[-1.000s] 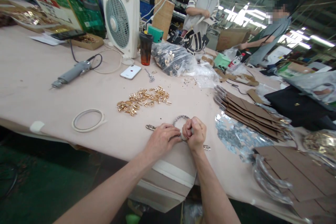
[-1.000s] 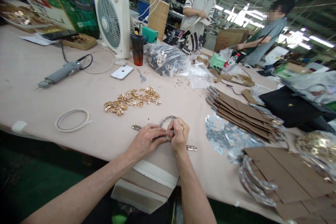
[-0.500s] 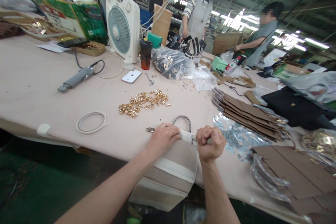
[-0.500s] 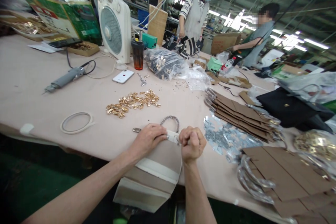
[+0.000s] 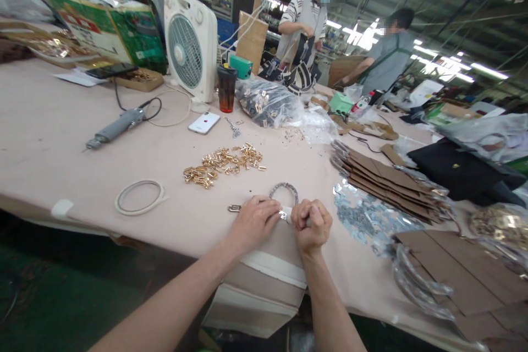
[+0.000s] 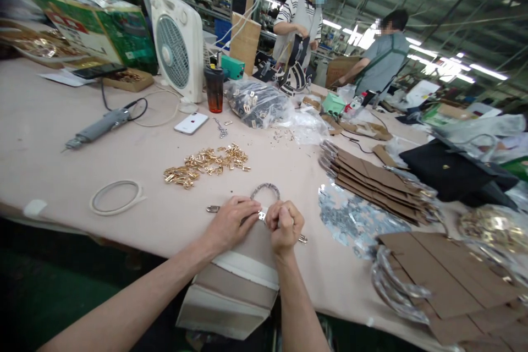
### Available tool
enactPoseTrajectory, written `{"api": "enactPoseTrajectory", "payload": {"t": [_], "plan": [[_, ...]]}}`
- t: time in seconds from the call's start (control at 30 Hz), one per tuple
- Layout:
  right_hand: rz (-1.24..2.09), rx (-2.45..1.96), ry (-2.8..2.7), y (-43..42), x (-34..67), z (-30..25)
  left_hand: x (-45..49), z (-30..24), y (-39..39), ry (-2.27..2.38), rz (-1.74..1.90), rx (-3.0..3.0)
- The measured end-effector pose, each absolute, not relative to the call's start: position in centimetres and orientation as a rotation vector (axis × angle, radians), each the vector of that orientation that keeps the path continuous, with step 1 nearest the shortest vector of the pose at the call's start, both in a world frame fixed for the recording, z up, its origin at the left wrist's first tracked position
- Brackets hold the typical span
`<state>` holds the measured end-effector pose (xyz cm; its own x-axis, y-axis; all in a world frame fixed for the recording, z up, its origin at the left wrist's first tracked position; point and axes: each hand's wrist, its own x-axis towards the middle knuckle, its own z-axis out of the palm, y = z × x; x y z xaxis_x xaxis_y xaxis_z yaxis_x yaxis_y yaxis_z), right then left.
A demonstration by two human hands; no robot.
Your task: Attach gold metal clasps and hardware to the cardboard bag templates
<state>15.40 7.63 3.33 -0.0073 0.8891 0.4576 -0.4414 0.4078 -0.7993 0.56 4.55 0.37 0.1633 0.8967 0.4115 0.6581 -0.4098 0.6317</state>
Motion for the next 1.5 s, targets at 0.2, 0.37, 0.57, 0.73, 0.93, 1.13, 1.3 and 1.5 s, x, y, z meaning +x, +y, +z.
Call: {"api": "enactPoseTrajectory", "payload": {"t": [0.2,0.37,0.57,0.73,0.93,1.13,1.3,1.5], "plan": [[1.019,-0.503,-1.190,7.3,14.6,2.1,0.5,0.4,4.6,1.492,1.095,2.123],[0.966,-0.528,-1.185,7.9,14.2,1.8,0.3,0.2,5.0,1.496,1.075,2.145],[1.090,-0.622,-1.112,8.9,13.9,2.9,0.0,-0.1,5.2,1.462,1.076,2.171],[1.235,-0.712,-1.108,9.0,15.1,3.9,-0.3,-0.4,4.2,1.400,1.124,2.169],[1.220,-0.778,-1.104,8.9,16.6,4.9,-0.4,-0.5,3.5,1.419,1.113,2.190],[1.267,-0.709,-1.159,8.8,15.4,3.9,-0.2,-0.2,3.7,1.431,1.088,2.180],[1.250,-0.725,-1.204,8.7,14.9,3.2,-0.1,-0.1,3.8,1.442,1.087,2.154],[1.193,-0.671,-1.242,8.3,14.7,2.6,-0.1,0.0,3.8,1.455,1.079,2.109]]}}
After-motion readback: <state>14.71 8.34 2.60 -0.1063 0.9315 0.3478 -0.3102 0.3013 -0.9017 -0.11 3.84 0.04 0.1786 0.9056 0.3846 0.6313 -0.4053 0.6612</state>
